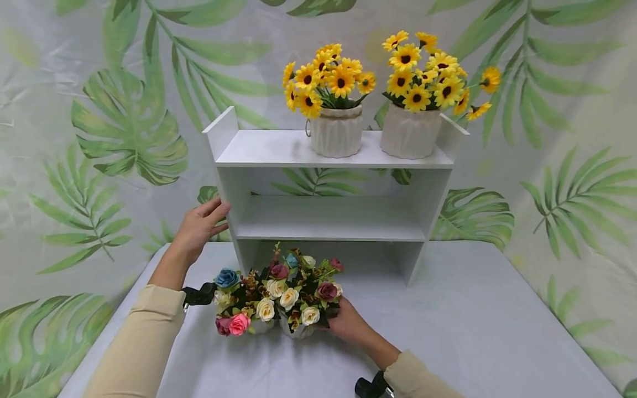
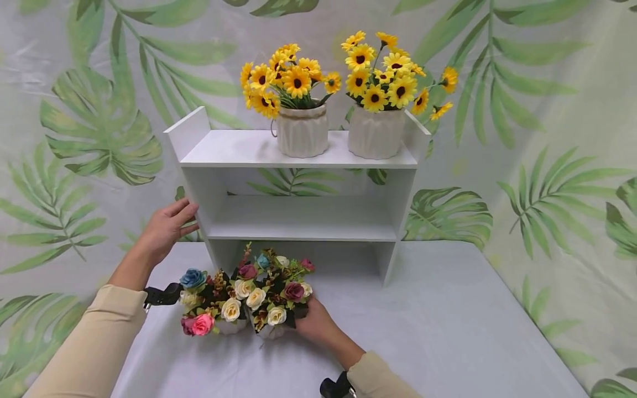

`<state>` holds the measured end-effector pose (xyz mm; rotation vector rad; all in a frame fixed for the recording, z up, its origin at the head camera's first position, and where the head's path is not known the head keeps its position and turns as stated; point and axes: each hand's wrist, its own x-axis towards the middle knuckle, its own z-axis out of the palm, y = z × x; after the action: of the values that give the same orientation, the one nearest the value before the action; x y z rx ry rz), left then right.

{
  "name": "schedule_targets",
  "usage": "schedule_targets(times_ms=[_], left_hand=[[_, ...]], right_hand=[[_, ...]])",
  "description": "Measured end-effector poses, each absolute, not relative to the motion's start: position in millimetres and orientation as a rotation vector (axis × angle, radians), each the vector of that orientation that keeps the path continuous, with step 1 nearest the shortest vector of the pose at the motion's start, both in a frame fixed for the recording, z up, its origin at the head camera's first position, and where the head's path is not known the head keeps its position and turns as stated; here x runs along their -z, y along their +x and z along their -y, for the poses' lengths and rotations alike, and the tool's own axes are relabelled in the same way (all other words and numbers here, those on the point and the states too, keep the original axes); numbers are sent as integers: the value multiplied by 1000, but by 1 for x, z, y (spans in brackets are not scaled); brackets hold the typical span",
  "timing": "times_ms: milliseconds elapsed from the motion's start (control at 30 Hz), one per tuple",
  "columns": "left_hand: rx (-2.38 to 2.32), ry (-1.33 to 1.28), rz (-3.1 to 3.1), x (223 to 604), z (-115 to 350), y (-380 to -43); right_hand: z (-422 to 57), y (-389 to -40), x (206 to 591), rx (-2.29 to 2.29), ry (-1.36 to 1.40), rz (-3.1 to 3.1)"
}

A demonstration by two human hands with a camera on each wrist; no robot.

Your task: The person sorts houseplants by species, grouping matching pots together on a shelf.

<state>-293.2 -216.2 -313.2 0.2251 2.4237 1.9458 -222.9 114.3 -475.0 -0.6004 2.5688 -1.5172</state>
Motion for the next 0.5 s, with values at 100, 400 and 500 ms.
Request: schedule_targets(times_ms=[100, 400, 500], left_hand=[[-1947, 222, -2421, 314, 216, -293], [-1942, 204, -2411, 315, 217, -292], [-1943, 204, -2410, 313, 217, -292]], right_hand=[[-111, -222, 476, 1435, -737, -2610], [-95, -213, 481, 1481, -727, -2679], [-90, -210, 482, 1563, -656, -2665]])
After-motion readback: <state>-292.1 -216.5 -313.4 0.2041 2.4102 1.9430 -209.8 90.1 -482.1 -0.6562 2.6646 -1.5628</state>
